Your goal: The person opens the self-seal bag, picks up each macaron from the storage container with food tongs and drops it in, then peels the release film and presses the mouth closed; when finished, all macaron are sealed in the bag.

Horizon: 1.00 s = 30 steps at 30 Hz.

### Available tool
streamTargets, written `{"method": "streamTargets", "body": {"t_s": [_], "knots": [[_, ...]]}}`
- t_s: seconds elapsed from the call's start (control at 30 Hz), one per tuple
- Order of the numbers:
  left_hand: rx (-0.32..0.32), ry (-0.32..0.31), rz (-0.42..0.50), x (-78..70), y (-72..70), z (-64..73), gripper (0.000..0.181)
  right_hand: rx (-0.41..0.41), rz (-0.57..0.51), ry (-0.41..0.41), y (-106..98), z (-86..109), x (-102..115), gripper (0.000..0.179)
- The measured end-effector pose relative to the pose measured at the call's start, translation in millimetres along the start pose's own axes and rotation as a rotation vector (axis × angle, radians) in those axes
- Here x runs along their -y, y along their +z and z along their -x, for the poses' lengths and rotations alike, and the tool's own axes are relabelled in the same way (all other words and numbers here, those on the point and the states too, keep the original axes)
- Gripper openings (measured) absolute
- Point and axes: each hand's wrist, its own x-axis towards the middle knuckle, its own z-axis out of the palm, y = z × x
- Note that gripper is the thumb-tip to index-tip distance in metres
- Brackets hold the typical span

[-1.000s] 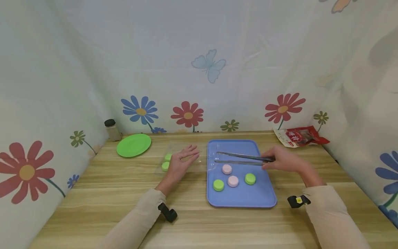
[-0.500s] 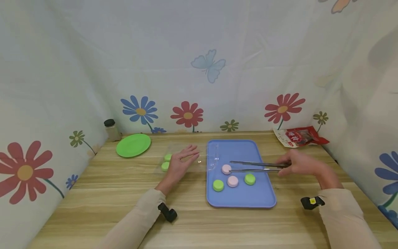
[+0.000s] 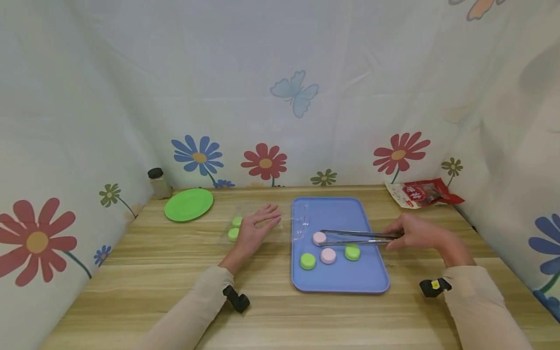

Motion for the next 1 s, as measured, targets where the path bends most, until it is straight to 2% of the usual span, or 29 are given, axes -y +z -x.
{"method": "streamTargets", "body": {"t_s": [0.17, 0.53, 0.77, 1.0], "knots": [[0.001, 0.005, -0.001, 0.7, 0.2, 0.0, 0.028, -0.006, -0.003, 0.011, 0.8, -1.4, 1.7, 0.038], [0.000, 0.013, -0.004, 2.5, 0.9, -0.4, 0.028, -0.029, 0.035, -0.047, 7.1, -7.9, -7.1, 0.035], [-0.010, 0.012, 0.007, 1.4, 0.9, 0.3, 0.027, -0.049, 0.050, -0.032, 6.8, -5.5, -12.3, 0.039], [-0.011, 0.024, 0.008, 3.3, 1.7, -0.8, 0.025, -0.043, 0.017, -0.002, 7.4, -4.7, -12.8, 0.041]]}}
